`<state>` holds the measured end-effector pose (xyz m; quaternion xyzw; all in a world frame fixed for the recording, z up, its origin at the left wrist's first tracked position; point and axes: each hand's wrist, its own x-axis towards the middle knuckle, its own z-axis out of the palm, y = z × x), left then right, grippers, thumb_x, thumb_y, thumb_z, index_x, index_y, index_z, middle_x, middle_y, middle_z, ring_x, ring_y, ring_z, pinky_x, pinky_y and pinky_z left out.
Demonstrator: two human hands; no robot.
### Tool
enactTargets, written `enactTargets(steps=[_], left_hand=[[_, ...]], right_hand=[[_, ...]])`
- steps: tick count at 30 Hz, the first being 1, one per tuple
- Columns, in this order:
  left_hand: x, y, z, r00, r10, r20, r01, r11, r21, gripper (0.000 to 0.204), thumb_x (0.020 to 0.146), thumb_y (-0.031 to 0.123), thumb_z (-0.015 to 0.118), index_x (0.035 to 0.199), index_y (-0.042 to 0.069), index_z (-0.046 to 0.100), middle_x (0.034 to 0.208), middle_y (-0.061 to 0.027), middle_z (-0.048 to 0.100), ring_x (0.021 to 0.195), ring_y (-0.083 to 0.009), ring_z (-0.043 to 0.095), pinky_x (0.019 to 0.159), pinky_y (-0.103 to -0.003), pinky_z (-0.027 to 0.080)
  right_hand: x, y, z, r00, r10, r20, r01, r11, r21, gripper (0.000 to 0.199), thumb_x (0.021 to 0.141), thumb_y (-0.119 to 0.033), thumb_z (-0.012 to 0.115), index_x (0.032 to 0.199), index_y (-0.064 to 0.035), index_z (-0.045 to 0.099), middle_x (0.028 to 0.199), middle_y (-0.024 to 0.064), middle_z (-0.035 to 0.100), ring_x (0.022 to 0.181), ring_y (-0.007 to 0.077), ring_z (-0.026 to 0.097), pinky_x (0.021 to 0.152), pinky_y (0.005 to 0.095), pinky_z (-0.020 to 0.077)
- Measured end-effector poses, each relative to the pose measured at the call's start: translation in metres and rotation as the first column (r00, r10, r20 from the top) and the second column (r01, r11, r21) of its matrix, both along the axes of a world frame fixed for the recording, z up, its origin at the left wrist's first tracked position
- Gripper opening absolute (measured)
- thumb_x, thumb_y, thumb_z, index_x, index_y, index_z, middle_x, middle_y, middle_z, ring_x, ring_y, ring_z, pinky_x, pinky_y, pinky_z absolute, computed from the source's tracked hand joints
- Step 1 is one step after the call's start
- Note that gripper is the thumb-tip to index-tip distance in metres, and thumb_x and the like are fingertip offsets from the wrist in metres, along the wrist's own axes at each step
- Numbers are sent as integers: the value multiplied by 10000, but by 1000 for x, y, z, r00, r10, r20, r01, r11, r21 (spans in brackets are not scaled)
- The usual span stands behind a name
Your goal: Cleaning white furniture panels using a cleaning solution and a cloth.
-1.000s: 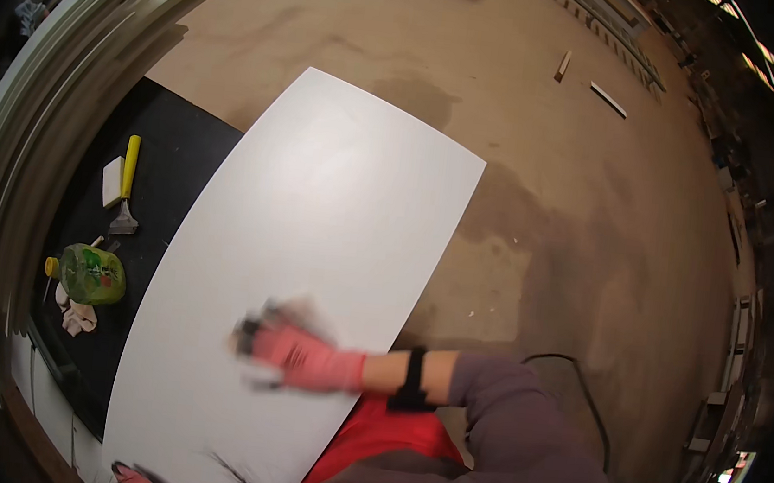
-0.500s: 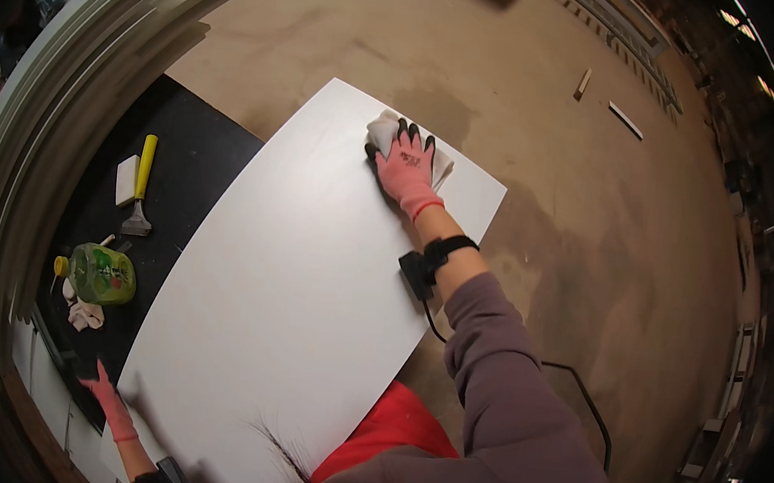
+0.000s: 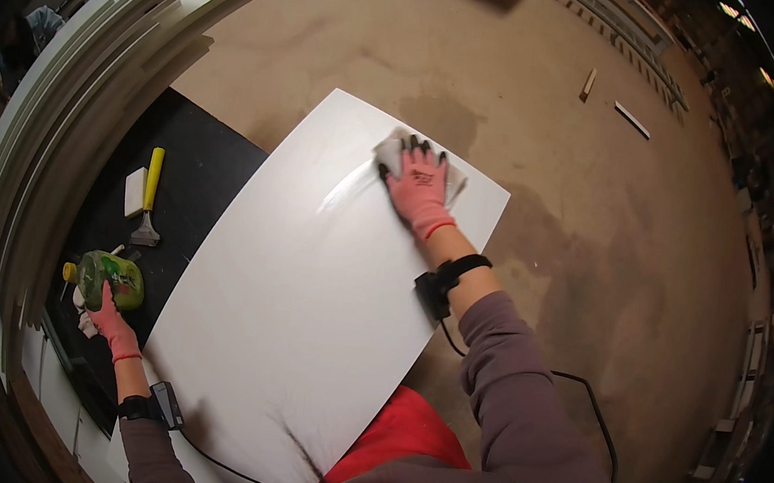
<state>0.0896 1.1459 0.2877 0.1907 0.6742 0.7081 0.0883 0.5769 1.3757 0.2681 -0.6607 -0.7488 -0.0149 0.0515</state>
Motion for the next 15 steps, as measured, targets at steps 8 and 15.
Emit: enactTargets(steps=[8,15], left_hand=[[4,-20,49,977,-74,-199,57,994,-91,393,784,42,641,1152,-15,517,1067,-76,581,911,-155,569,805,-278,467],[95,-1,140,723,-691,-1,531,556,-640,377,618,45,680,974,-8,568,837,-39,609,759,-125,577,697,-256,468]], right_hand=[[66,-54,26,969,246,35,-244,969,-48,511,780,-342,605,1191,-57,504,1265,157,452,1229,338,355,1038,476,233],[58,-39,9,900,424,-104,-427,904,-8,457,767,-290,616,1133,-28,538,1259,160,458,1237,315,351,1068,427,217]])
